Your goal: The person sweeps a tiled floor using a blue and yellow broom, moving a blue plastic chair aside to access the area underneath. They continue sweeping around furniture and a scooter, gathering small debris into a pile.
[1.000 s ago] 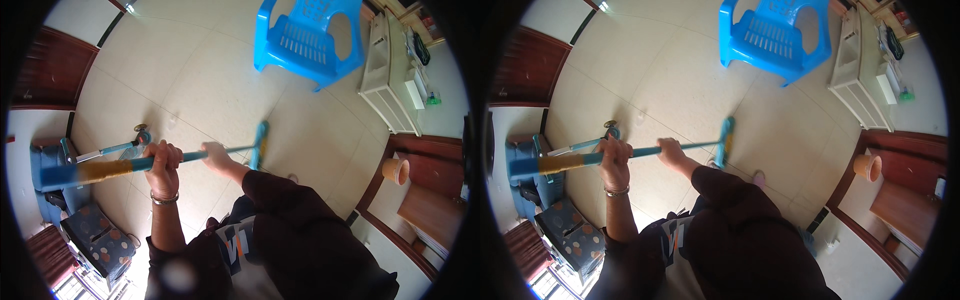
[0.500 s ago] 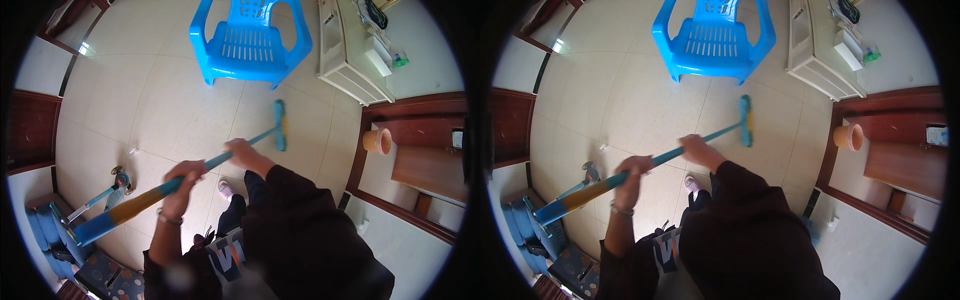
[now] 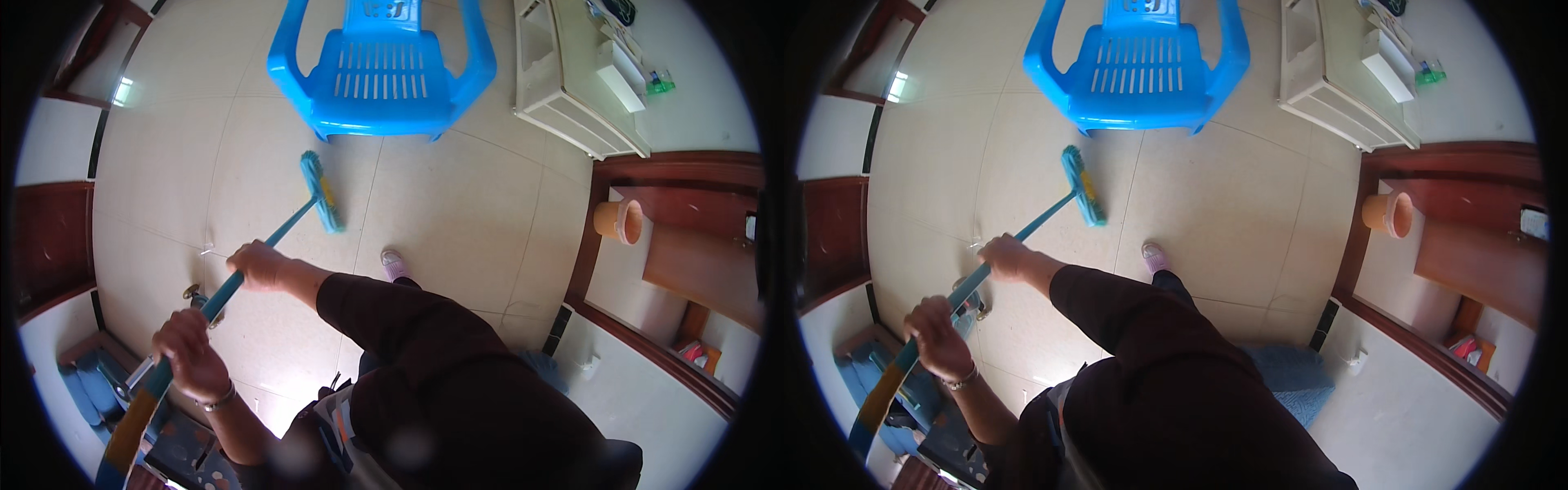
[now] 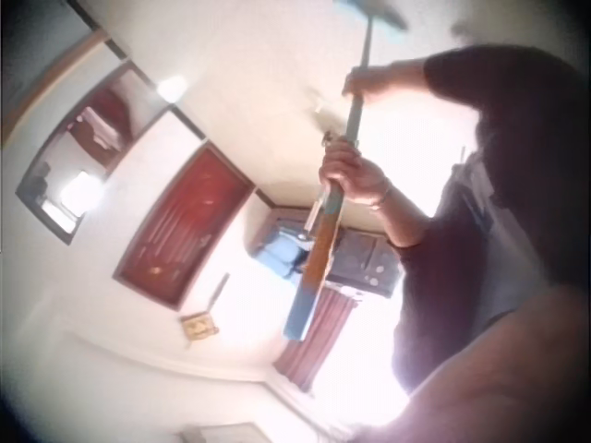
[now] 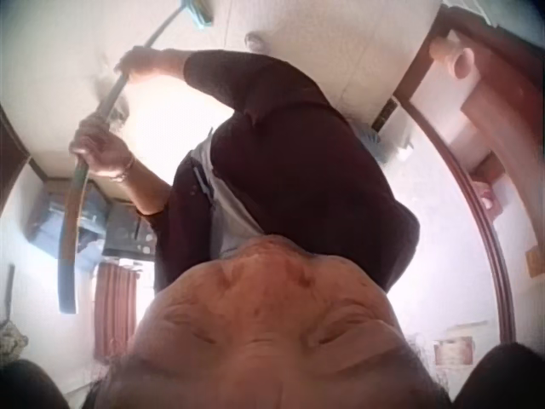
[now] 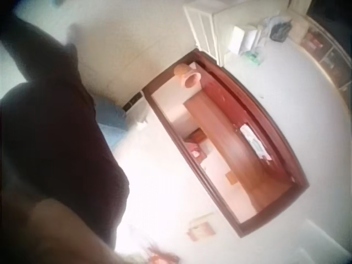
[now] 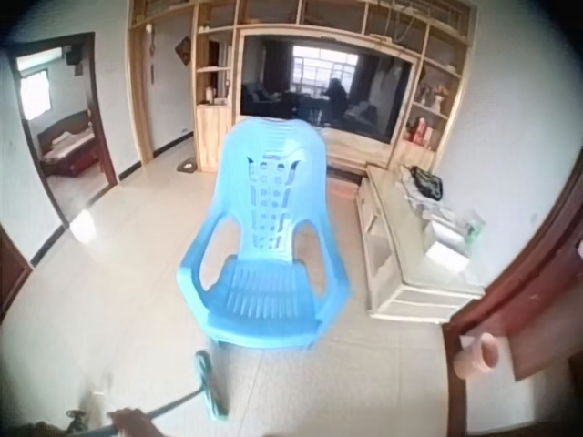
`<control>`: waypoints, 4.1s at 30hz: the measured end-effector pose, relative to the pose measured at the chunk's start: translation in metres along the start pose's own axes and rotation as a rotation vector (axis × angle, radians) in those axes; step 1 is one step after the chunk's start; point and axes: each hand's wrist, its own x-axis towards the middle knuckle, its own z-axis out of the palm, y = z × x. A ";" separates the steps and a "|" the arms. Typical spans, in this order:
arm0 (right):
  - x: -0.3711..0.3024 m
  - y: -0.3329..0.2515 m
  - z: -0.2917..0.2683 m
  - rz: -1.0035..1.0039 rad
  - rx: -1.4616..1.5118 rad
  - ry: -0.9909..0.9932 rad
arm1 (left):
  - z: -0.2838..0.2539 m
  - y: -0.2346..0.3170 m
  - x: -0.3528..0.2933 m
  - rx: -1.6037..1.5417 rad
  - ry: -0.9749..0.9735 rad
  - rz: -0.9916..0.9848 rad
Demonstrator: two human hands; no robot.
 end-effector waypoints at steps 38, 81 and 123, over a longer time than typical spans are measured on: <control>-0.375 0.044 -0.105 0.708 -0.468 0.736 | 0.202 -0.017 -0.065 -0.321 -0.841 -0.207; -0.822 0.171 -0.211 1.095 -0.185 0.500 | 0.606 -0.103 -0.229 -0.219 -1.483 -0.497; -0.910 0.180 -0.195 1.513 -0.375 1.250 | 0.745 -0.117 -0.213 -0.360 -1.486 -0.684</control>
